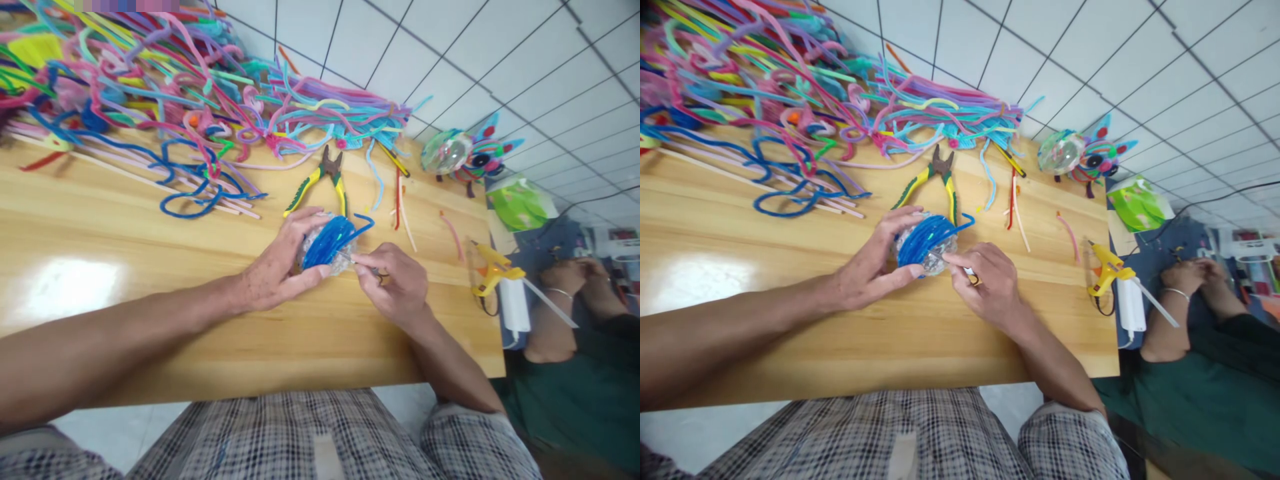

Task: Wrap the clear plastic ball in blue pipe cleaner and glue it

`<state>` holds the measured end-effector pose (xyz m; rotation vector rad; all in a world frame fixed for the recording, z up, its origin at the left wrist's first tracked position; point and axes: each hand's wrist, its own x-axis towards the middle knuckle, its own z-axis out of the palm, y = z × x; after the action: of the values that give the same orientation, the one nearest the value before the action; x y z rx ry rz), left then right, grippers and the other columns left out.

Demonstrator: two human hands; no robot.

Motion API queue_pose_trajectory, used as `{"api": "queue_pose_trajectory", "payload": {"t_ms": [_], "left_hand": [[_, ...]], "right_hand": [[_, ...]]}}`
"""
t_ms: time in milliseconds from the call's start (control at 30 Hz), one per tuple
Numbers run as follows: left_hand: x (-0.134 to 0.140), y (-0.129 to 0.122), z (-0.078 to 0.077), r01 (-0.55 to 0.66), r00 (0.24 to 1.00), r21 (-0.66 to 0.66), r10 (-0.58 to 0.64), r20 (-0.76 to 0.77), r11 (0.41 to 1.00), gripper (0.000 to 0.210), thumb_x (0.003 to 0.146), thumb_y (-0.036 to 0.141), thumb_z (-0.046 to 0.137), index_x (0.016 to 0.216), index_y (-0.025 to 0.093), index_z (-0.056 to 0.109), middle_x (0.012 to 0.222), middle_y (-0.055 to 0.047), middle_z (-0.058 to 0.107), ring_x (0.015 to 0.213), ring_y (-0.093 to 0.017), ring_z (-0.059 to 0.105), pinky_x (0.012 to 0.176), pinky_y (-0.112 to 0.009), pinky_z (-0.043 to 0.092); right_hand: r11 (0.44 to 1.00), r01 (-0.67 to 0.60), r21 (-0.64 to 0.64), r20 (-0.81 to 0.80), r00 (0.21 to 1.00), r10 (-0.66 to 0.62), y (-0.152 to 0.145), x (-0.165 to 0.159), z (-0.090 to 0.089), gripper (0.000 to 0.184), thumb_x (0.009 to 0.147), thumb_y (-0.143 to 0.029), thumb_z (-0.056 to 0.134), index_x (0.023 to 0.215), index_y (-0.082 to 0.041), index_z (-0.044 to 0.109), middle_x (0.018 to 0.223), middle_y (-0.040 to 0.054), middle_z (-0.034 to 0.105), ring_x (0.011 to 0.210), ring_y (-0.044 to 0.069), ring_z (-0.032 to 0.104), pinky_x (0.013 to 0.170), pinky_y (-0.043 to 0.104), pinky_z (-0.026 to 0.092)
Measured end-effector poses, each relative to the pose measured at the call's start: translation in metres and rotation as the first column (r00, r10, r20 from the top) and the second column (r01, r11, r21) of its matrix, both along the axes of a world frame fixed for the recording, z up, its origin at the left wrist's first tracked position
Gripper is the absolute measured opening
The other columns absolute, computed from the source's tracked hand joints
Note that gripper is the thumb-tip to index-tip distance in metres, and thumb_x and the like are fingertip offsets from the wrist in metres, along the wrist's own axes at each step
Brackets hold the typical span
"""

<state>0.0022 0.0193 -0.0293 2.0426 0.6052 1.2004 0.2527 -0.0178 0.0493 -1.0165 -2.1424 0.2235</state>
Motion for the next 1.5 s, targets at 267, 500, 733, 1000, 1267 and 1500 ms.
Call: {"api": "queue_pose_trajectory", "payload": {"t_ms": [267, 500, 733, 1000, 1267, 1500], "left_hand": [[0.0008, 0.0001, -0.0011, -0.004, 1.0, -0.009, 0.005, 0.011, 1.0, 0.077, 0.108, 0.038, 0.073, 0.174, 0.028, 0.034, 0.166, -0.019, 0.052, 0.167, -0.037, 0.042, 0.138, -0.064, 0.041], [0.0, 0.0, -0.0005, -0.014, 1.0, -0.022, 0.014, -0.009, 1.0, 0.078, 0.108, 0.04, 0.072, 0.174, 0.03, 0.033, 0.168, -0.018, 0.052, 0.166, -0.037, 0.043, 0.138, -0.066, 0.042], [0.0004, -0.0005, -0.0011, -0.012, 1.0, -0.025, 0.012, -0.005, 1.0, 0.078, 0.108, 0.041, 0.072, 0.174, 0.031, 0.032, 0.17, -0.019, 0.049, 0.166, -0.038, 0.044, 0.138, -0.066, 0.041], [0.0006, 0.0, 0.001, -0.006, 1.0, -0.012, 0.006, -0.004, 1.0, 0.076, 0.109, 0.04, 0.071, 0.174, 0.03, 0.033, 0.168, -0.018, 0.052, 0.167, -0.037, 0.043, 0.137, -0.064, 0.043], [0.0, 0.0007, 0.0004, 0.002, 1.0, -0.006, -0.002, -0.012, 1.0, 0.077, 0.109, 0.039, 0.07, 0.174, 0.029, 0.031, 0.168, -0.019, 0.051, 0.167, -0.036, 0.043, 0.137, -0.064, 0.042], [0.0004, 0.0009, -0.0003, 0.003, 1.0, -0.006, -0.003, -0.002, 1.0, 0.077, 0.108, 0.039, 0.071, 0.174, 0.029, 0.033, 0.168, -0.019, 0.051, 0.166, -0.037, 0.044, 0.137, -0.064, 0.042]], "right_hand": [[1.0, -0.007, -0.009, -0.021, 1.0, 0.007, 0.0001, 0.0007, -0.0007, 0.044, 0.092, 0.001, 0.071, 0.123, -0.029, 0.081, 0.086, -0.0012, 0.081, 0.071, 0.015, 0.073, 0.068, 0.029, 0.058], [1.0, -0.006, -0.029, -0.035, 0.999, 0.005, -0.0006, -0.0002, -0.0002, 0.046, 0.093, 0.0, 0.071, 0.124, -0.032, 0.082, 0.087, -0.0016, 0.082, 0.072, 0.015, 0.073, 0.069, 0.031, 0.06], [1.0, 0.013, -0.019, -0.031, 0.999, -0.014, -0.0017, -0.0009, 0.0, 0.04, 0.095, -0.003, 0.071, 0.12, -0.032, 0.083, 0.084, -0.0022, 0.08, 0.068, 0.014, 0.07, 0.064, 0.029, 0.057], [0.952, 0.068, -0.298, -0.14, 0.984, -0.114, -0.0031, -0.0019, 0.0032, 0.022, 0.097, -0.011, 0.071, 0.105, -0.026, 0.085, 0.079, -0.003, 0.079, 0.063, 0.012, 0.066, 0.061, 0.026, 0.053], [0.903, 0.05, -0.428, -0.265, 0.948, -0.178, 0.0, -0.0034, 0.0023, 0.018, 0.092, -0.015, 0.074, 0.096, -0.026, 0.087, 0.074, -0.0043, 0.077, 0.061, 0.011, 0.062, 0.059, 0.024, 0.049], [0.777, 0.02, -0.63, -0.33, 0.898, -0.29, 0.0023, -0.0024, 0.0035, 0.011, 0.088, -0.023, 0.078, 0.091, -0.026, 0.088, 0.069, -0.0042, 0.073, 0.056, 0.009, 0.051, 0.054, 0.023, 0.042]]}}
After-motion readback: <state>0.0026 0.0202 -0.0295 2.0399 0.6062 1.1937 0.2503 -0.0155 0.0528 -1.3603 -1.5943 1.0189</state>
